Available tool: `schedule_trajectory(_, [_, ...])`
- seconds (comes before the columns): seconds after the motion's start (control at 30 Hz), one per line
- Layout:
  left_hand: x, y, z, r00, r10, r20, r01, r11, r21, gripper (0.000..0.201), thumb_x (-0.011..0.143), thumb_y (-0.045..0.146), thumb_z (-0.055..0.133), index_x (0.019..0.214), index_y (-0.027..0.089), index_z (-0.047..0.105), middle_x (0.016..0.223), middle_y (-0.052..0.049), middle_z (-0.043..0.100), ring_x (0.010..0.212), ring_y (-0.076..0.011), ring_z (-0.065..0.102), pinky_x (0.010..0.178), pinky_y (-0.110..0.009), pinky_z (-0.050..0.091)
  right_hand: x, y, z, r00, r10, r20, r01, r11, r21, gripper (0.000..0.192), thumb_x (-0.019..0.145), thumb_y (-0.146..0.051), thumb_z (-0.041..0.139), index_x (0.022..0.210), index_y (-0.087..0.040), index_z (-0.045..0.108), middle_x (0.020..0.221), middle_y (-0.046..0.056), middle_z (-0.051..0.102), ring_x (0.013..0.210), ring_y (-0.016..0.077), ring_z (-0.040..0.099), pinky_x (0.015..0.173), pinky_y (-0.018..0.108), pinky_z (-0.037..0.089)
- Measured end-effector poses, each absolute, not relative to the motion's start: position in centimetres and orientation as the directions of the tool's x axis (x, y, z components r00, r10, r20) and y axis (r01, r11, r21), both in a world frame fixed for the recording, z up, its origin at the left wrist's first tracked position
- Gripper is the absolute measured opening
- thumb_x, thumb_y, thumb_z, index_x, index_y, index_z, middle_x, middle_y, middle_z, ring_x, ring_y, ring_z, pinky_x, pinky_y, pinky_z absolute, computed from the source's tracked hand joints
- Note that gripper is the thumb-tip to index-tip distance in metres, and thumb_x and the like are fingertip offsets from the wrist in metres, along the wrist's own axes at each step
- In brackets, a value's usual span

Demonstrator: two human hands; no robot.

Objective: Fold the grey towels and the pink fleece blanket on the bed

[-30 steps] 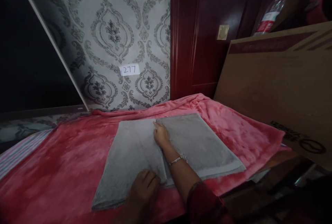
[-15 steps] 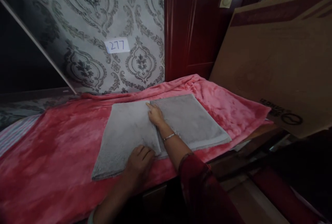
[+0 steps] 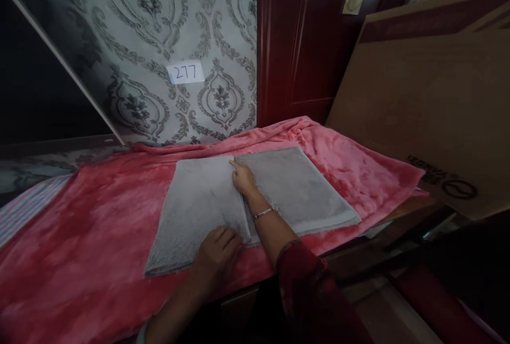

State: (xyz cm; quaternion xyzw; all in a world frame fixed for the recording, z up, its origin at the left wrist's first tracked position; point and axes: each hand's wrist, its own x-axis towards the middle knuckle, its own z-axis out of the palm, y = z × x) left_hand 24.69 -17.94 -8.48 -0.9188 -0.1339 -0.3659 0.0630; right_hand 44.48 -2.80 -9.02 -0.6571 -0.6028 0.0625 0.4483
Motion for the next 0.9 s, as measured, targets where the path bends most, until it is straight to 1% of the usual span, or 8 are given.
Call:
schedule_trajectory(0.13, [22.1,-17.4,-5.7,0.698,0.312,0.644,0.279,-0.947,0.156,0.022,0.095,0.017,0.048,0.104,0.02,0.068,0.097,-0.008,0.073,0.088,-0.0196,0.067,0.077,-0.033,0.054,44.4,-2.9,-9.2,0.276,0.841,0.466,0.724,0.136,-0.676,0.054,0.08,-0.005,0.049,0.13,-0.019,0.065,0.12,0.008,0.068,0.108,0.0195,0.06,0.101,0.032,0.045])
schedule_trajectory(0.23, [18.3,-14.3,-3.4,0.654,0.508,0.561,0.377,-0.861,0.341,0.029,0.096,0.028,0.047,0.113,0.025,0.07,0.113,-0.008,0.073,0.107,-0.0229,0.067,0.093,-0.039,0.054,44.3,-2.7,-9.2,0.299,0.83,0.471,0.713,0.134,-0.688,0.053,0.08,-0.006,0.049,0.129,-0.018,0.064,0.118,0.009,0.068,0.103,0.0197,0.061,0.098,0.033,0.046])
schedule_trajectory(0.37, [13.6,-8.8,-3.3,0.31,0.834,0.457,0.534,-0.55,0.642,0.042,0.082,0.05,0.057,0.109,0.022,0.072,0.13,-0.013,0.065,0.125,-0.0321,0.056,0.11,-0.05,0.041,44.3,-3.0,-8.7,0.361,0.806,0.468,0.706,0.092,-0.702,0.049,0.078,-0.006,0.046,0.121,-0.017,0.067,0.109,0.009,0.07,0.1,0.0208,0.061,0.095,0.034,0.046])
schedule_trajectory(0.43, [12.4,-7.1,-4.5,0.138,0.928,0.345,0.446,-0.369,0.815,0.054,0.07,0.059,0.065,0.106,0.019,0.071,0.128,-0.015,0.065,0.124,-0.0346,0.056,0.11,-0.051,0.04,44.3,-3.5,-8.3,0.39,0.799,0.457,0.709,0.055,-0.703,0.042,0.078,-0.005,0.045,0.11,-0.016,0.07,0.103,0.009,0.07,0.098,0.0216,0.06,0.092,0.034,0.046])
schedule_trajectory(0.5, [12.0,-6.5,-5.7,0.087,0.976,0.201,0.288,-0.218,0.932,0.061,0.063,0.062,0.07,0.106,0.019,0.069,0.122,-0.015,0.068,0.118,-0.0329,0.06,0.106,-0.048,0.043,44.3,-4.5,-8.0,0.411,0.802,0.433,0.714,0.012,-0.7,0.035,0.079,-0.007,0.046,0.101,-0.016,0.071,0.099,0.009,0.071,0.095,0.0212,0.061,0.088,0.032,0.046])
schedule_trajectory(0.7, [12.7,-7.8,-5.5,0.08,0.996,0.049,0.128,-0.059,0.99,0.077,0.05,0.063,0.08,0.11,0.018,0.062,0.109,-0.011,0.07,0.104,-0.0282,0.064,0.091,-0.04,0.05,44.0,-8.5,-7.8,0.394,0.872,0.29,0.735,-0.11,-0.669,0.017,0.085,-0.015,0.053,0.083,-0.018,0.07,0.081,0.004,0.071,0.073,0.0157,0.06,0.065,0.023,0.039])
schedule_trajectory(0.8, [12.9,-8.4,-4.5,0.096,0.993,-0.076,0.102,0.066,0.993,0.089,0.048,0.065,0.08,0.119,0.017,0.058,0.091,-0.007,0.071,0.085,-0.0247,0.066,0.073,-0.035,0.05,43.6,-10.1,-7.6,0.384,0.898,0.215,0.751,-0.167,-0.639,0.014,0.086,-0.02,0.058,0.077,-0.018,0.068,0.077,0.003,0.07,0.07,0.015,0.058,0.062,0.023,0.035])
schedule_trajectory(0.9, [12.9,-8.8,-4.1,0.094,0.989,-0.115,0.068,0.109,0.992,0.091,0.046,0.063,0.083,0.12,0.016,0.057,0.085,-0.004,0.07,0.077,-0.0218,0.066,0.067,-0.03,0.048,43.2,-11.1,-7.2,0.382,0.911,0.156,0.763,-0.215,-0.609,0.014,0.085,-0.027,0.063,0.077,-0.018,0.068,0.078,0.004,0.07,0.071,0.015,0.058,0.062,0.024,0.034])
